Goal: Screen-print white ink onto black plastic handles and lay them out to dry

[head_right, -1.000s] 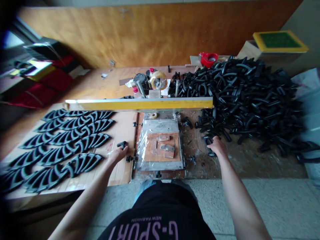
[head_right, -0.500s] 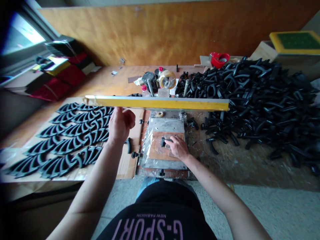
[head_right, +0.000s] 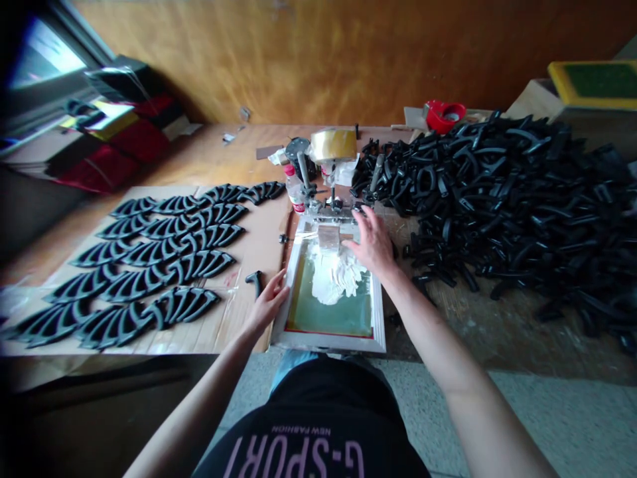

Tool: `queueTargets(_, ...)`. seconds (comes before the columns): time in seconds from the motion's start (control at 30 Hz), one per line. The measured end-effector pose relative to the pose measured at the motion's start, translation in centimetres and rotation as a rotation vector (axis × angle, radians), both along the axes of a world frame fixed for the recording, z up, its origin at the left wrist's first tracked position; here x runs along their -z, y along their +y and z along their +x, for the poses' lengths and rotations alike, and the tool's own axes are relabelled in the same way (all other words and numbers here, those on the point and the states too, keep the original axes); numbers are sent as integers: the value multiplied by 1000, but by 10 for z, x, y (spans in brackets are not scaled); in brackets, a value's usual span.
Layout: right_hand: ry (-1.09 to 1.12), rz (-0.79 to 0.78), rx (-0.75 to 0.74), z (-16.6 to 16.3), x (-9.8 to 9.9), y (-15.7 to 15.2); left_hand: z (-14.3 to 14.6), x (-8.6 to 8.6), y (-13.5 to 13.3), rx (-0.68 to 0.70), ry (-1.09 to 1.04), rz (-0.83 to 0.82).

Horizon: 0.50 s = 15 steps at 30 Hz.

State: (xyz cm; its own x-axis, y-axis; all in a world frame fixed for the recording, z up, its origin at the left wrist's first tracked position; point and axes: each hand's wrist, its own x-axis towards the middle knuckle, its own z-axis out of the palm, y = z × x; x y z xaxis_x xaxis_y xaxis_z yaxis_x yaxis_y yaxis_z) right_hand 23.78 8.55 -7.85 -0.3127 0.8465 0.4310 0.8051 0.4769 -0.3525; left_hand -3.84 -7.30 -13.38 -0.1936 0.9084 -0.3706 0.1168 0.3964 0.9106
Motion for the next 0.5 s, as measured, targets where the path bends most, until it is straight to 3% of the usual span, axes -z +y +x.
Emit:
queueTargets(0.07,-116,-30,-131,-34,-4,4,0,21,3,9,57,-9)
queueTargets(0.17,-286,-177,-230,-62,4,-8,-1,37,5,23,89,-5)
queueTargets(0.3,-426,-179,-447,-47,21,-50,-3,42,4,-11,92,18)
queueTargets(0.4,-466,-164,-670,-25,17,-72,-3,44,4,-28,118,23)
queueTargets(0.5,-436,-196,-711,-19,10,-71,-3,43,3,-25,127,25)
